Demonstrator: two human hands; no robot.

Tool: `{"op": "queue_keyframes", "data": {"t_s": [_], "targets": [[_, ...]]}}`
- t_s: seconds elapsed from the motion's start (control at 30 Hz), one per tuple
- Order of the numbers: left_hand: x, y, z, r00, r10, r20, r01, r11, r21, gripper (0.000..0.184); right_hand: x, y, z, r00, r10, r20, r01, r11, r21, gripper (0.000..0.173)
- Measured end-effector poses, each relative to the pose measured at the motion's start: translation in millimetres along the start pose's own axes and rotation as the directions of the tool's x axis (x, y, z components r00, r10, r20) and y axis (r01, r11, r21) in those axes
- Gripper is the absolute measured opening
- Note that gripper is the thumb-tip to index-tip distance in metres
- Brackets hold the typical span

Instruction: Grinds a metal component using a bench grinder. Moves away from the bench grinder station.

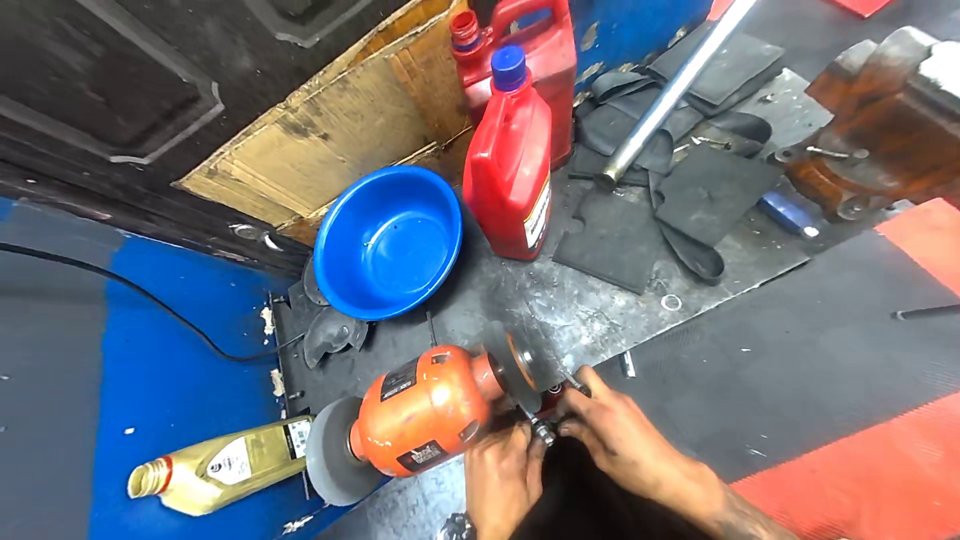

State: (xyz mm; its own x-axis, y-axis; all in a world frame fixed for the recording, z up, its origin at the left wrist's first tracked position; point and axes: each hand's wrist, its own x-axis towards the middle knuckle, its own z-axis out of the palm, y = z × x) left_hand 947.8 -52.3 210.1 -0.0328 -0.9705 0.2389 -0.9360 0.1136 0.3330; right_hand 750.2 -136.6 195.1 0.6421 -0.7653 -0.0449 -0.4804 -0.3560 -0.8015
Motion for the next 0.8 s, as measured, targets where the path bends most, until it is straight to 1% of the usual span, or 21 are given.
{"op": "queue_keyframes", "data": {"t_s": [0.3,0.67,0.8], "targets": [[0.1,1.3,0.4,1.0,-0.016,-0.005,0.016,1.0,-0.026,0.038,3.2,2.4,-2.8,1.0,-0.017,0.026,0.017,1.0,0.008,0.016],[0.7,3.2,2.3,0.999,-0.037,-0.006,0.037,0.999,0.003,0.04,7.4,9.5,-2.8,0.998,-0.034,0.058,0.032,0.999,0.043,0.017],[-0.7,2.8,2.9,1.0,-0.01,-0.01,0.01,1.0,-0.009,0.04,4.1,11.5,-3.3,0.998,-0.048,0.047,0.045,0.998,0.052,0.016]]}}
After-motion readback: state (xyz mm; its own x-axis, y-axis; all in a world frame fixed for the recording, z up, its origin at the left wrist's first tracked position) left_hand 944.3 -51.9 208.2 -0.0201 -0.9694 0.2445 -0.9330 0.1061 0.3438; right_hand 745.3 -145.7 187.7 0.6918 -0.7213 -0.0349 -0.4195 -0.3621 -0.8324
